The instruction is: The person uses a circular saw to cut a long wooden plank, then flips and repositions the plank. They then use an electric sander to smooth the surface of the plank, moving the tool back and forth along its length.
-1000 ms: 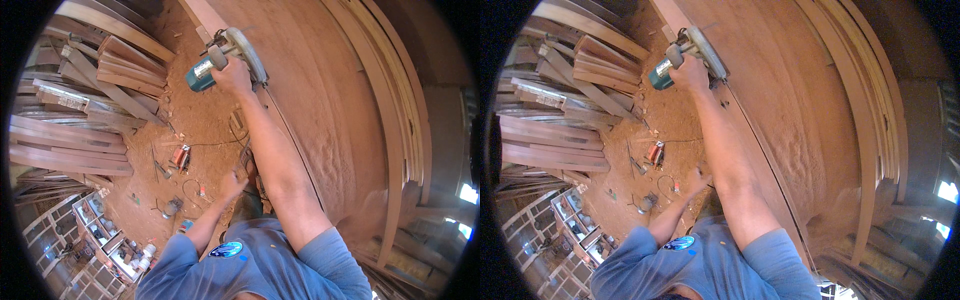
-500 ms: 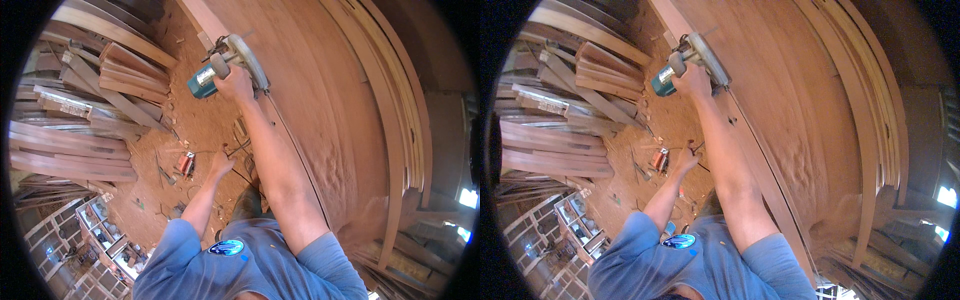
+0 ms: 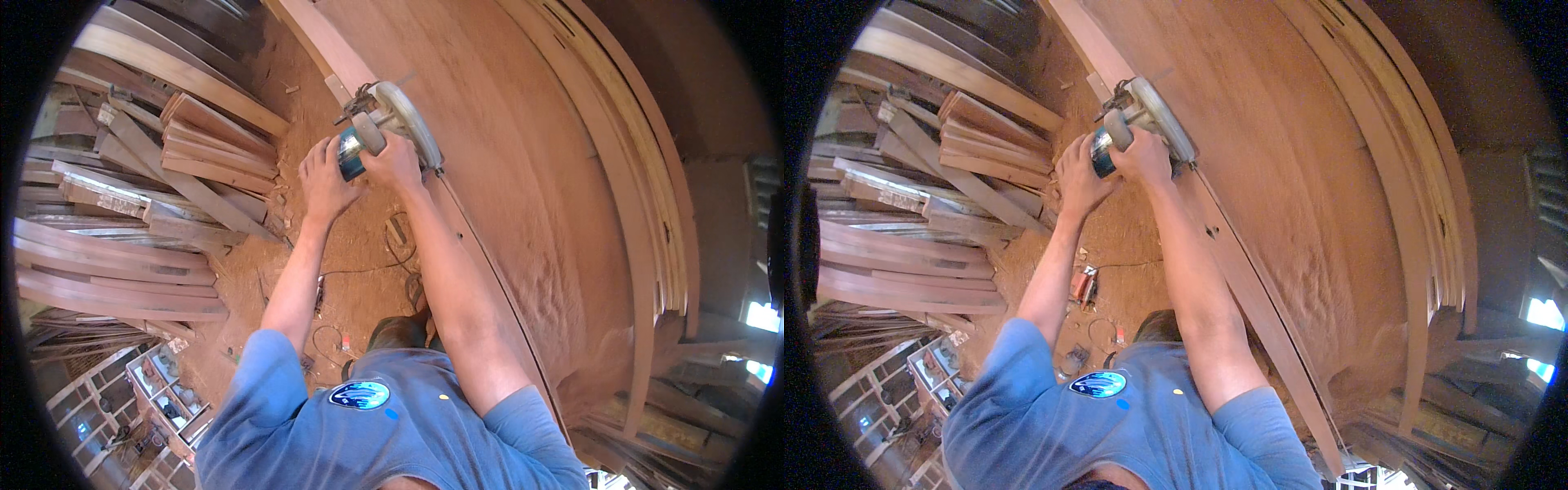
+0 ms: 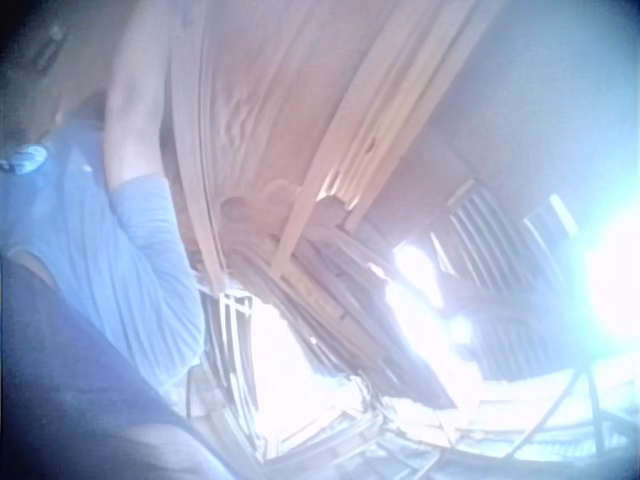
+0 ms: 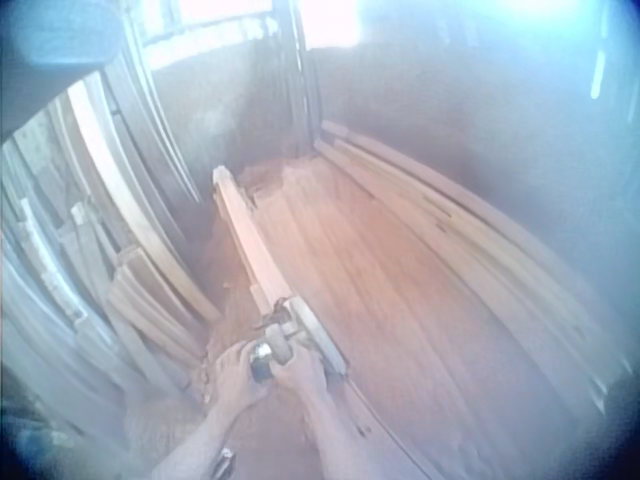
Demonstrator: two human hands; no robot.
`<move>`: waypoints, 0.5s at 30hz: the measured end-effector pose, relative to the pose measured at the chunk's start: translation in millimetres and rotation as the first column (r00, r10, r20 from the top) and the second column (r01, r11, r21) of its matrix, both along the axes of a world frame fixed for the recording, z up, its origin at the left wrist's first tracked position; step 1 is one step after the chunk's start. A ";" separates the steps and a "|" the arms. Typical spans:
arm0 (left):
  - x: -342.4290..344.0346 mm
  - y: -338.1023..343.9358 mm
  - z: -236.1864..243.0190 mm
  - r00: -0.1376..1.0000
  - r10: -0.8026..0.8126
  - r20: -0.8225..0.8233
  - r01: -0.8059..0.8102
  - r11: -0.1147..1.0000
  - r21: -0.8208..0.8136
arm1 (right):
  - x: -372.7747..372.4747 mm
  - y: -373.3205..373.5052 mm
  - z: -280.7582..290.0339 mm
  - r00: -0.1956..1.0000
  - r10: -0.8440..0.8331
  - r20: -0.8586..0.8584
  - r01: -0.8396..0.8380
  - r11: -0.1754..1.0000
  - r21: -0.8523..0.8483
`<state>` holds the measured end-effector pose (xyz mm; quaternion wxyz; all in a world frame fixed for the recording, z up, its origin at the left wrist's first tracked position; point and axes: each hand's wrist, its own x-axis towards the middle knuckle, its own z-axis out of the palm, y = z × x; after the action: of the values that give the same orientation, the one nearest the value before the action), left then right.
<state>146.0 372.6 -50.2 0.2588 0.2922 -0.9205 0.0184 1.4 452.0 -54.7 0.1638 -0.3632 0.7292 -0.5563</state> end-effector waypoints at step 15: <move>-29.4 -78.2 -7.2 0.980 0.028 0.195 -0.036 0.999 0.037 | 2.1 -41.7 7.0 1.000 0.004 -0.005 -0.004 0.999 -0.034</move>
<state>116.6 294.4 -57.4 0.1612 0.3091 -0.9367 0.0325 3.5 410.3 -47.8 0.1567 -0.3688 0.7194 -0.5674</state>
